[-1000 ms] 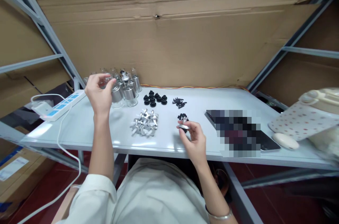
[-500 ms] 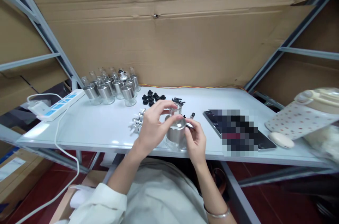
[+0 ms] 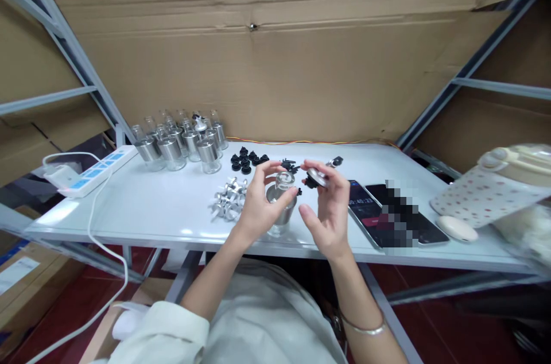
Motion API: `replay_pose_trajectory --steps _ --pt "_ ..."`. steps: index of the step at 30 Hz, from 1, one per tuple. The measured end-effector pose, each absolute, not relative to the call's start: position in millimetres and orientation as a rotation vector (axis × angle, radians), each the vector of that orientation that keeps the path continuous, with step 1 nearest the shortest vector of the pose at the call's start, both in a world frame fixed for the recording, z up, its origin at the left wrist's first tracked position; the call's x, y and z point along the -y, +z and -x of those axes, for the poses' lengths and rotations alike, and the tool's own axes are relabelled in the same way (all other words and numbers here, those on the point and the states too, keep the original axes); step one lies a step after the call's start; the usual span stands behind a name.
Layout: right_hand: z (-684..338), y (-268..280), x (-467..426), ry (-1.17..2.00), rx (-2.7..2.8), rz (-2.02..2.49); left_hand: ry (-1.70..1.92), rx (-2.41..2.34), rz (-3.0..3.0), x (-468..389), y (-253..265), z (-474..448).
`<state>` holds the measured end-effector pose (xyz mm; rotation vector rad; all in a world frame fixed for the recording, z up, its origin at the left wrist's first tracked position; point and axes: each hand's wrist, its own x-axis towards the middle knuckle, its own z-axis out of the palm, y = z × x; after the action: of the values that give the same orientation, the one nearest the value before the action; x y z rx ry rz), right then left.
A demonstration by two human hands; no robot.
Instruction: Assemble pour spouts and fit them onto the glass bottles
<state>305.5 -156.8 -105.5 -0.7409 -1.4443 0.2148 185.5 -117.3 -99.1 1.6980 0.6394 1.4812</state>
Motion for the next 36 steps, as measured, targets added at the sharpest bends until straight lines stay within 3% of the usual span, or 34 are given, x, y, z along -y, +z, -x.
replay_pose_trajectory --steps 6,15,23,36 --pt "-303 -77 147 0.138 1.705 0.788 1.541 -0.537 -1.664 119 -103 -192" --pt "-300 -86 140 0.144 1.662 0.839 1.741 -0.456 -1.882 108 -127 -203" --pt "-307 -81 139 -0.065 1.740 0.918 1.642 -0.536 -1.902 111 -118 -196" --pt "-309 -76 143 -0.130 1.919 0.932 1.619 -0.487 -1.782 103 -127 -195"
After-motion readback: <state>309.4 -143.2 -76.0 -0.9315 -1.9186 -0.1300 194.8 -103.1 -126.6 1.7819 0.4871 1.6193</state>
